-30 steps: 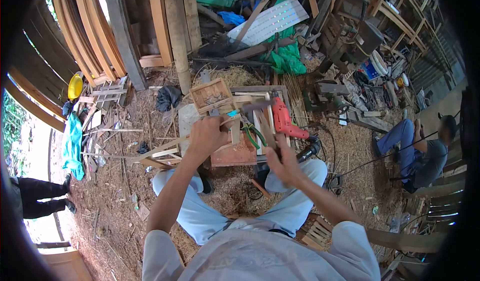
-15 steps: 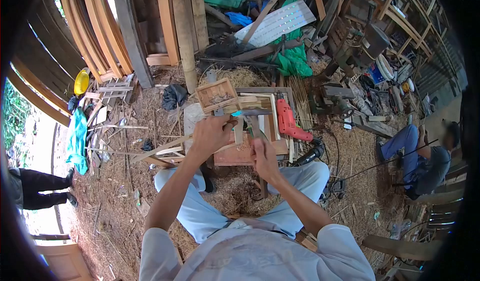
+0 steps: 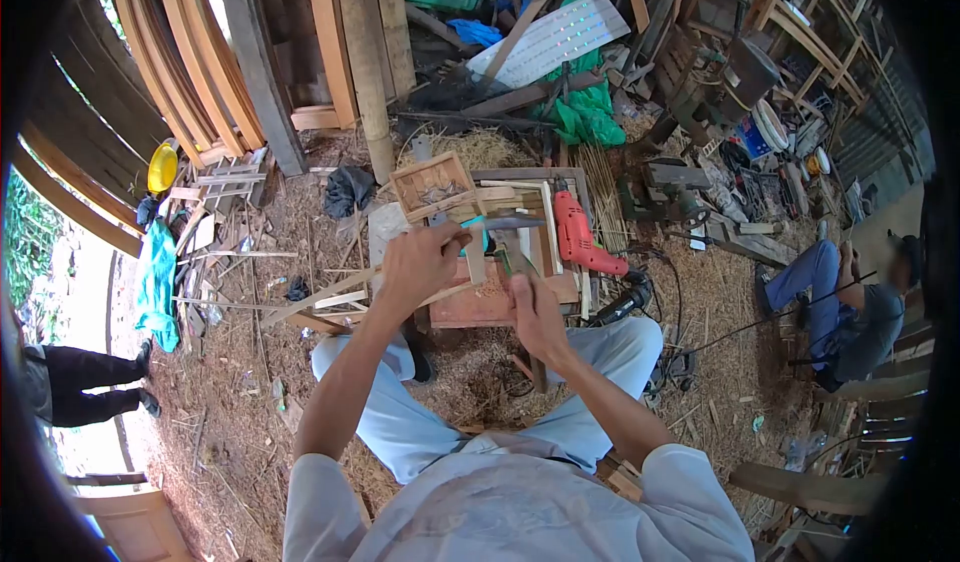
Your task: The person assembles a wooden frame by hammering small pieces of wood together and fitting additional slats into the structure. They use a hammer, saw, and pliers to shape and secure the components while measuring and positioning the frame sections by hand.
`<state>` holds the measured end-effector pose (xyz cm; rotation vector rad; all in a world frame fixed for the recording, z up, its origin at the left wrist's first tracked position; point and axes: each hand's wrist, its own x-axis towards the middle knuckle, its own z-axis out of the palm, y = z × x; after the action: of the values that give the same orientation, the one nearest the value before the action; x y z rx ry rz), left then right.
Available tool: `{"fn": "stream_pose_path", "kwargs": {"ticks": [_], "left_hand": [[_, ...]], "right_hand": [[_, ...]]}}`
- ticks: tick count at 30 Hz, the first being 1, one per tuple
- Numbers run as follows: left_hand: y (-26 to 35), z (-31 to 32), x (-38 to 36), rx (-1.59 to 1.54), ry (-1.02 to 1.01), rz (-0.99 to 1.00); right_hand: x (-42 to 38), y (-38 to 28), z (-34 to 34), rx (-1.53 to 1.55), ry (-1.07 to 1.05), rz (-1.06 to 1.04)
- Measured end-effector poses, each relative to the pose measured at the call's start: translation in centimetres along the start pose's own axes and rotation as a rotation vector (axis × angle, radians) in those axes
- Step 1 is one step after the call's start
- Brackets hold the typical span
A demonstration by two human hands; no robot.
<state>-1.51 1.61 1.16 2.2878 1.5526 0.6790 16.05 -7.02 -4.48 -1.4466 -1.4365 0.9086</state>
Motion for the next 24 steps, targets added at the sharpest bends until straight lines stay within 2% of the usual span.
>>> {"fn": "stream_pose_path", "kwargs": {"ticks": [2,3,5,9,12,14,15,17,18,20,21,22,24], "left_hand": [[0.0,0.1,0.0,0.001,0.025,0.006],[0.2,0.1,-0.1,-0.027,0.032,0.012],[0.3,0.1,0.0,-0.057,0.036,0.025],[-0.2,0.3,-0.1,0.004,0.03,0.007],[-0.5,0.3,-0.3,0.007,0.029,0.001],[-0.3,-0.1,-0.2,-0.004,0.01,-0.013],[-0.1,-0.2,-0.2,-0.009,0.016,0.005],[0.2,-0.2,-0.6,-0.02,0.023,0.006],[0.3,-0.3,-0.7,-0.02,0.024,-0.006],[0.3,-0.1,-0.3,-0.029,0.03,-0.004],[-0.1,-0.1,-0.1,-0.055,0.005,-0.014],[-0.4,-0.1,0.0,-0.078,-0.019,-0.025],[0.2,-0.2,-0.1,-0.037,0.006,-0.015]], "right_hand": [[-0.4,0.1,0.1,0.437,0.11,0.119],[-0.4,0.1,0.2,0.436,0.109,0.123],[0.2,0.0,0.3,-0.032,0.002,-0.028],[0.5,-1.6,-1.1,-0.02,-0.05,0.087],[0.1,-1.8,-0.9,0.066,0.071,0.042],[0.1,-1.8,-1.0,-0.122,-0.04,-0.003],[0.2,-2.0,-1.4,-0.123,-0.038,-0.007],[0.2,-2.4,-2.2,0.193,-0.051,0.233],[-0.1,-1.7,-1.7,0.193,-0.053,0.239],[-0.3,0.2,-0.8,-0.154,-0.099,0.014],[-0.2,-0.5,0.0,0.012,-0.108,0.062],[-0.2,-0.6,-0.2,0.01,-0.103,0.06],[0.0,-0.6,-0.6,0.22,-0.085,0.144]]}}
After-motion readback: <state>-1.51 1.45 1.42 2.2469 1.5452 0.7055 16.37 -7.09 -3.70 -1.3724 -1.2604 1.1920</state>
